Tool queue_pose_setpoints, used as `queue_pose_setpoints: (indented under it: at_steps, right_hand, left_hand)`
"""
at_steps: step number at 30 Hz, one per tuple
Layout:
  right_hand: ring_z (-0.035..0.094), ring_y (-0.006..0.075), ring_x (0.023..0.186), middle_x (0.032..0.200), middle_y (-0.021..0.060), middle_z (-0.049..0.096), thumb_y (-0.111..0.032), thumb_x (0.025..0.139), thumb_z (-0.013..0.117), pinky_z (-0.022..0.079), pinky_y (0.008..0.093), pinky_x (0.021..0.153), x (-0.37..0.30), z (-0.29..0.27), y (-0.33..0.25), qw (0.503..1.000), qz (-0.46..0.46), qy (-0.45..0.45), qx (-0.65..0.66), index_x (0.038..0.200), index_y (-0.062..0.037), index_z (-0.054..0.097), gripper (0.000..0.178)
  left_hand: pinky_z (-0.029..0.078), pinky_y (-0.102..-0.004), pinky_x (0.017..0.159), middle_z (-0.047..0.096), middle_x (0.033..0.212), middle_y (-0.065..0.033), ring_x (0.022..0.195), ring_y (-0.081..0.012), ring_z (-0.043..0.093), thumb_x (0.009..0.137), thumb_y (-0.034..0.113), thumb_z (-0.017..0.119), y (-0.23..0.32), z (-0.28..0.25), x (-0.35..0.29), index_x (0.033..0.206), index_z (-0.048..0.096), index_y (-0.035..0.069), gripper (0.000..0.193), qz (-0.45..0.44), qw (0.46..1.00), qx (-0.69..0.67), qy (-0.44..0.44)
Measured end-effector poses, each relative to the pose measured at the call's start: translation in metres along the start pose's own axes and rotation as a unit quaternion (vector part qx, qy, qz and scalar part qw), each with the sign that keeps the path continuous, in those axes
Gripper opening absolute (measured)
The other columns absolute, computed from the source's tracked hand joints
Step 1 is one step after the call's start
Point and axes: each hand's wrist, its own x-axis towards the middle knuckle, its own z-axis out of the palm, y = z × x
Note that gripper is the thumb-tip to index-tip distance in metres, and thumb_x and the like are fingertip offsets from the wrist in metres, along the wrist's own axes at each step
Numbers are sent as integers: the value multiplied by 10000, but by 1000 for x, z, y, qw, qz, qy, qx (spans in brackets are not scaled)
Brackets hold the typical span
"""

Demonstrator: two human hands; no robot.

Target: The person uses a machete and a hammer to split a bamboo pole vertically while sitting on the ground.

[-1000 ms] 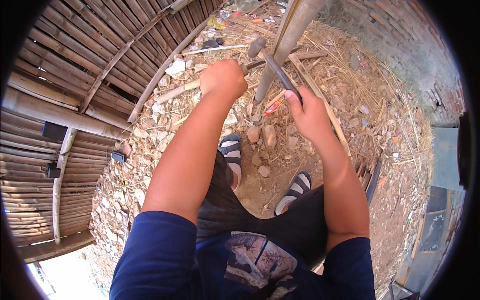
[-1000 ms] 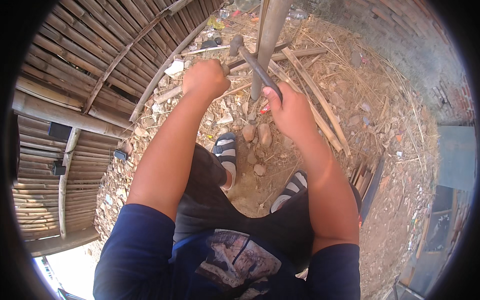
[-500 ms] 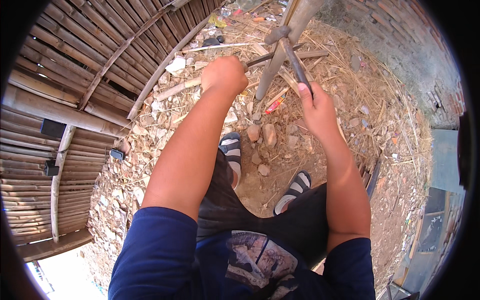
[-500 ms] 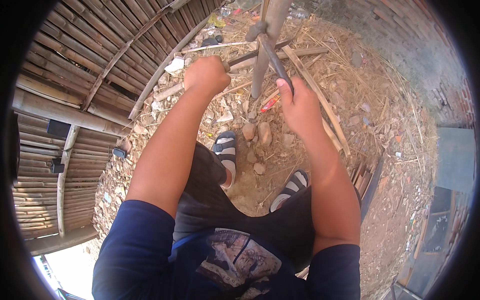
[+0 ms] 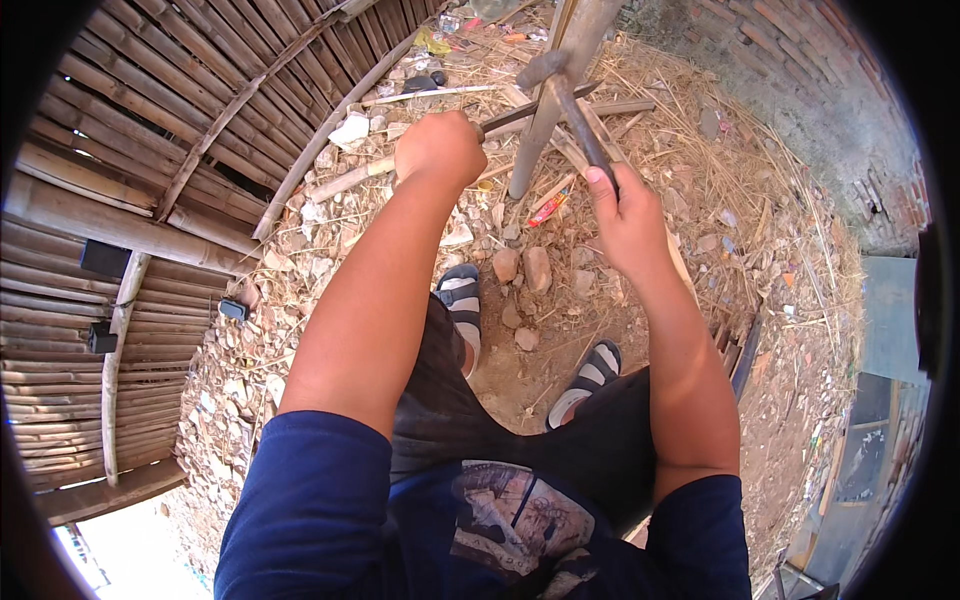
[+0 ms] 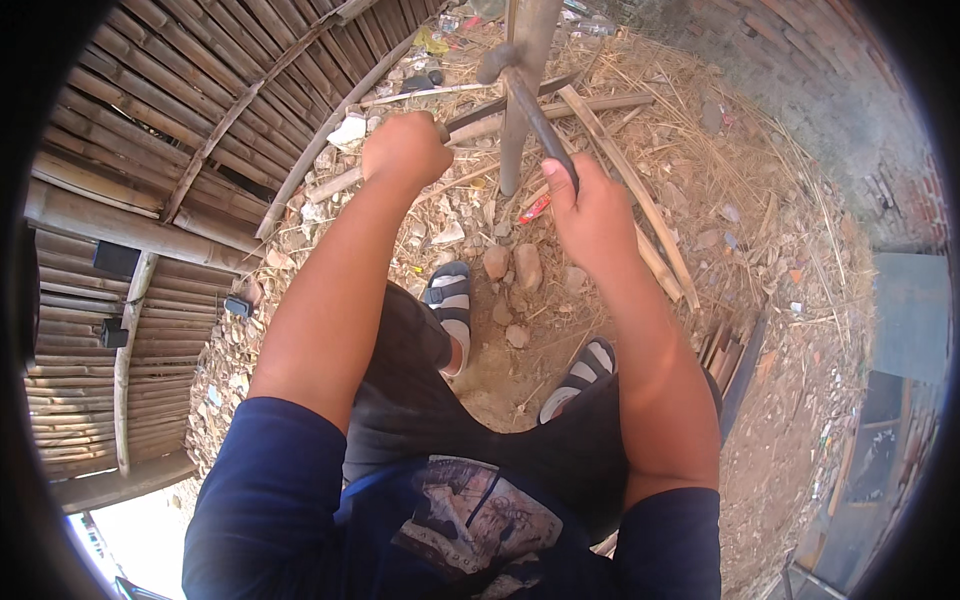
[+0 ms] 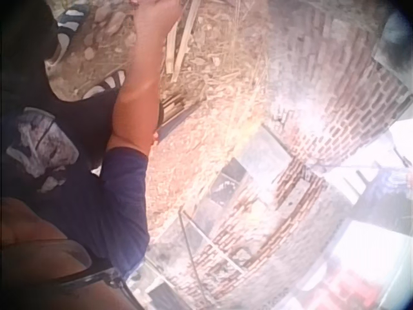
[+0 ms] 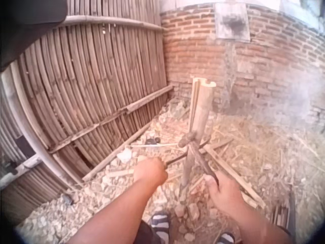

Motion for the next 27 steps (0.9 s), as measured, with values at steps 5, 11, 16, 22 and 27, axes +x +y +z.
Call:
queue_pose_setpoints:
  at_steps: [5, 11, 16, 22, 27]
  right_hand:
    - [622, 310, 578, 670, 161, 621, -349, 1073, 604, 466, 393, 563, 1, -24, -34, 982, -41, 118, 145, 1055, -42, 591, 308]
    - [658, 406, 624, 680, 189, 644, -382, 1061, 606, 483, 463, 577, -14, 26, 10, 998, 4, -27, -59, 989, -36, 573, 355]
    - [653, 390, 610, 670, 181, 645, -391, 1064, 598, 493, 458, 585, -2, -8, -17, 998, -5, 31, 48, 995, -27, 616, 372]
    - [650, 420, 611, 668, 192, 644, -366, 1083, 564, 489, 466, 570, -3, -8, -13, 994, -10, 93, 62, 1048, -46, 587, 322]
    - [633, 434, 587, 670, 209, 639, -382, 1072, 582, 474, 493, 553, -11, 23, 17, 996, 47, -28, -64, 991, -32, 562, 360]
  left_hand:
    - [601, -421, 916, 771, 1154, -137, 1081, -305, 746, 886, 225, 688, 3, -4, -3, 1147, 790, 146, 291, 7, 1000, -16, 4]
    - [598, -427, 924, 771, 1145, -144, 1073, -313, 745, 874, 232, 688, 7, -1, -3, 1134, 785, 137, 293, 24, 1000, -9, 8]
    - [598, -438, 927, 766, 1150, -153, 1081, -319, 739, 865, 237, 689, 1, 7, -1, 1138, 777, 130, 306, 9, 1000, -11, 1]
    - [600, -428, 919, 769, 1155, -150, 1083, -314, 743, 876, 228, 689, 12, 1, 1, 1141, 780, 118, 301, 6, 1000, -7, -1]
    - [597, -434, 919, 767, 1151, -154, 1078, -326, 740, 864, 229, 686, 12, 4, 4, 1148, 775, 117, 318, 10, 1000, -14, -8]
